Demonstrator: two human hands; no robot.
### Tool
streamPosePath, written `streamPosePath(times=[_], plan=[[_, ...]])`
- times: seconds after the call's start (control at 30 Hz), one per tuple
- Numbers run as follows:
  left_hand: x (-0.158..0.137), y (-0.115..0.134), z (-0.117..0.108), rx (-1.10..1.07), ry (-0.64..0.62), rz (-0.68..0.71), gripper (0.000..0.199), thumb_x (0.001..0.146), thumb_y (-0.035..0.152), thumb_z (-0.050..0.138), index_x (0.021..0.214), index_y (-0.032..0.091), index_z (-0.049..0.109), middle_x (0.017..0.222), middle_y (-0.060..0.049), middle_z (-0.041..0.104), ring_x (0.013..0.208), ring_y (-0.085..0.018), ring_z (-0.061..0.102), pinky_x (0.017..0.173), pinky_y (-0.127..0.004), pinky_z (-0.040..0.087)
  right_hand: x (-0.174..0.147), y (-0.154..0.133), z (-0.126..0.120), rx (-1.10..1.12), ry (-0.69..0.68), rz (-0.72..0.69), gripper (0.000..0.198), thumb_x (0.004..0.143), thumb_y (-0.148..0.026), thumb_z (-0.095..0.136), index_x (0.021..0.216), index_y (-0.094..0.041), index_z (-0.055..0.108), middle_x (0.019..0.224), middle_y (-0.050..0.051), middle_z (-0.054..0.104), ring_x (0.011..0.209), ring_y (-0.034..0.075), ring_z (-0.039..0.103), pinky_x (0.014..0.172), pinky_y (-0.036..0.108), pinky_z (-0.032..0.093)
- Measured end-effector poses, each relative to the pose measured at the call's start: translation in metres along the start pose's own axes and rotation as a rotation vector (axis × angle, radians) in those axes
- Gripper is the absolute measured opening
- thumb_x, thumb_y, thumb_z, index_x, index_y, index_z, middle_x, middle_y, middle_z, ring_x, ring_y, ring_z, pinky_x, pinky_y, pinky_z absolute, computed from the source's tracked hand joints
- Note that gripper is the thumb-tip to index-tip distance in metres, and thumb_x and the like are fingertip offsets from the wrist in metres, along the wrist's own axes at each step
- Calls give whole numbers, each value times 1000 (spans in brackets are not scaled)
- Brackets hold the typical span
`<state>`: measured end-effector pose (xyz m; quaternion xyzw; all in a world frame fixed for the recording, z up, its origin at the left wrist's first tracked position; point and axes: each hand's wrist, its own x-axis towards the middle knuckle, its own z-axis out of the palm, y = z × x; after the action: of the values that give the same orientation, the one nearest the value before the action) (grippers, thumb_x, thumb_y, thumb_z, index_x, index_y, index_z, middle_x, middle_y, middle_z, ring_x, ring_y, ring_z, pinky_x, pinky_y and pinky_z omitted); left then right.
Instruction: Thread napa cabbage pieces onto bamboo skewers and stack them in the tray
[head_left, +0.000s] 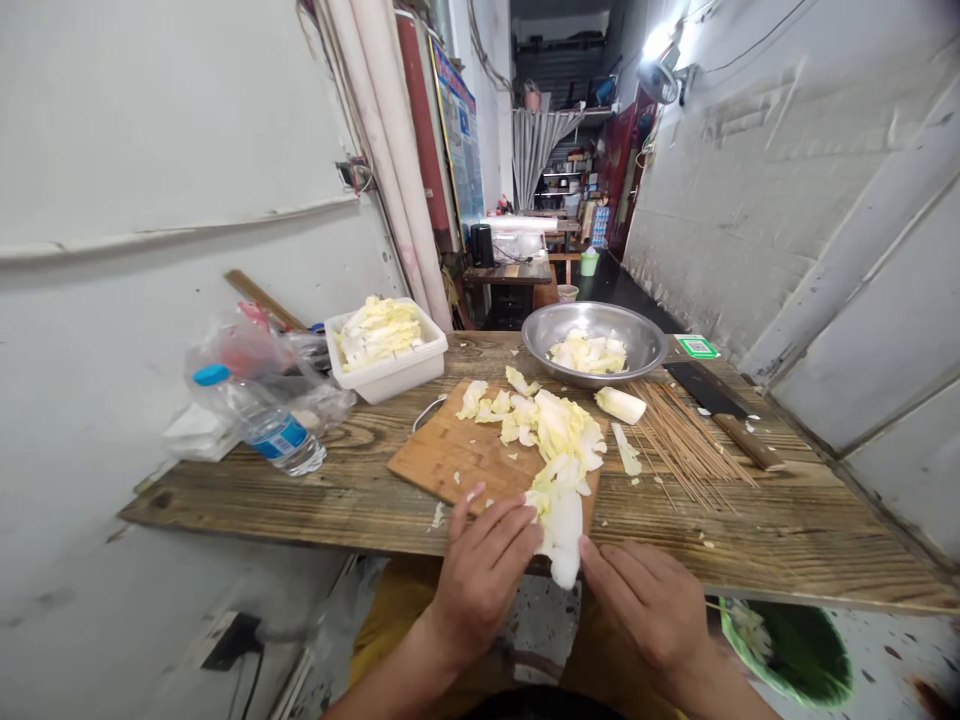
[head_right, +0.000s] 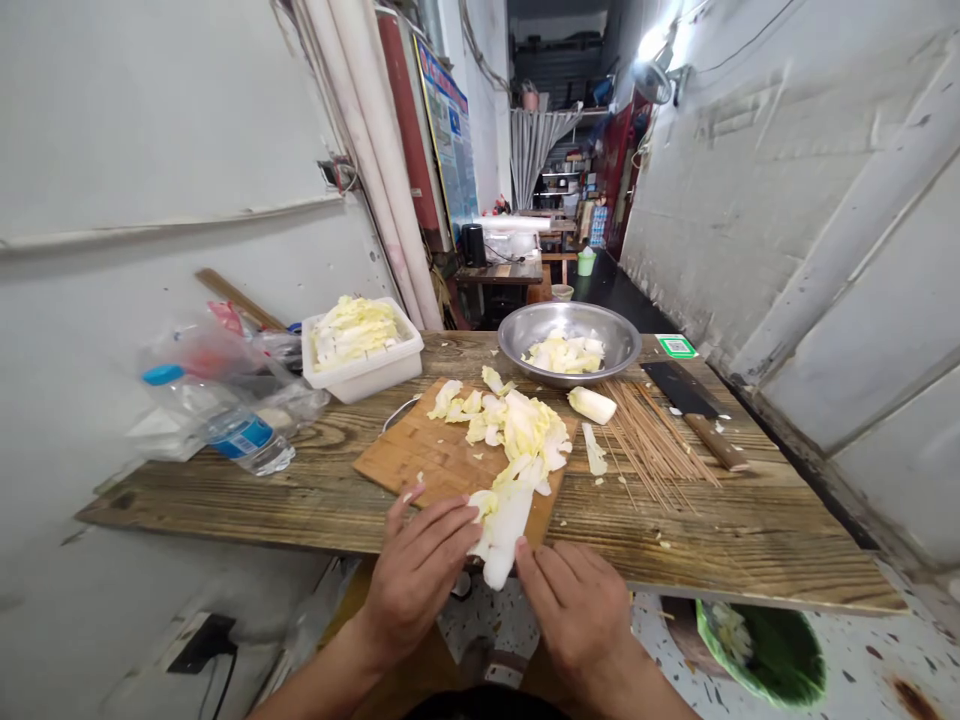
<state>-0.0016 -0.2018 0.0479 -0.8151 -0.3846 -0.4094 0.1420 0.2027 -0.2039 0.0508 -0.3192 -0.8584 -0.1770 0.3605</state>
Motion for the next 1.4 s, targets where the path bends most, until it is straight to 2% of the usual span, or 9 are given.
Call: streamPosePath(times=[0.17,0.33,0.43,0.6,0.8,0.97,1.1,1.23,1.4], plan=[[-3,-2,2,0,33,12,25,83,11,52,106,17,59,98,-7,70,102,-20,60,103,-44,30,-10,1,6,320,-106,299,22,91,-19,47,95,-17,68,74,5,71,61,13,66,56,22,52],[8,-10,-2,-82,126,-168,61,77,24,65,131,14,38,123,-17,55,120,-28,46,98,-48,39,-21,18,-9,638,-54,753,20,84,-33,57,89,-21,72,83,4,74,71,19,70,64,26,57],[12,-23,5,-43,130,-254,44,81,16,57,124,17,47,119,-13,57,116,-24,50,96,-44,41,-33,30,-20,653,-8,973,24,78,-39,62,89,-20,73,79,5,74,70,20,69,61,25,57],[16,-50,38,4,-74,-297,25,86,14,47,107,19,60,109,-9,64,104,-22,56,90,-43,43,-62,41,-21,687,97,1233,34,73,-41,66,100,-21,71,79,4,72,70,19,66,58,23,55],[46,-65,76,-8,-262,-299,20,84,15,51,95,19,67,103,-8,67,100,-22,57,88,-40,42,-67,42,-22,907,200,1263,30,75,-38,66,100,-21,71,51,-4,52,49,11,50,50,21,47],[72,-73,102,71,-427,-387,24,86,16,47,98,20,67,97,-7,66,95,-22,56,85,-37,38,-65,49,-25,987,183,1276,28,75,-37,68,95,-19,72,49,-3,51,47,9,45,43,19,40],[86,-83,122,102,-483,-406,28,87,17,44,107,20,64,97,-10,63,98,-25,52,84,-39,36,-76,57,-25,800,336,1410,34,71,-43,70,95,-20,72,68,2,66,57,13,55,51,21,49],[94,-93,136,100,-546,-426,30,85,16,45,108,21,64,101,-11,60,102,-26,49,87,-40,33,-85,59,-32,453,299,1458,42,69,-49,67,96,-17,72,79,6,71,64,17,61,57,22,53],[100,-104,145,30,-582,-476,20,77,16,54,89,21,68,100,-9,61,102,-27,49,87,-41,33,-84,57,-38,398,285,1418,41,70,-51,64,91,-17,73,78,4,72,66,16,65,58,18,53]])
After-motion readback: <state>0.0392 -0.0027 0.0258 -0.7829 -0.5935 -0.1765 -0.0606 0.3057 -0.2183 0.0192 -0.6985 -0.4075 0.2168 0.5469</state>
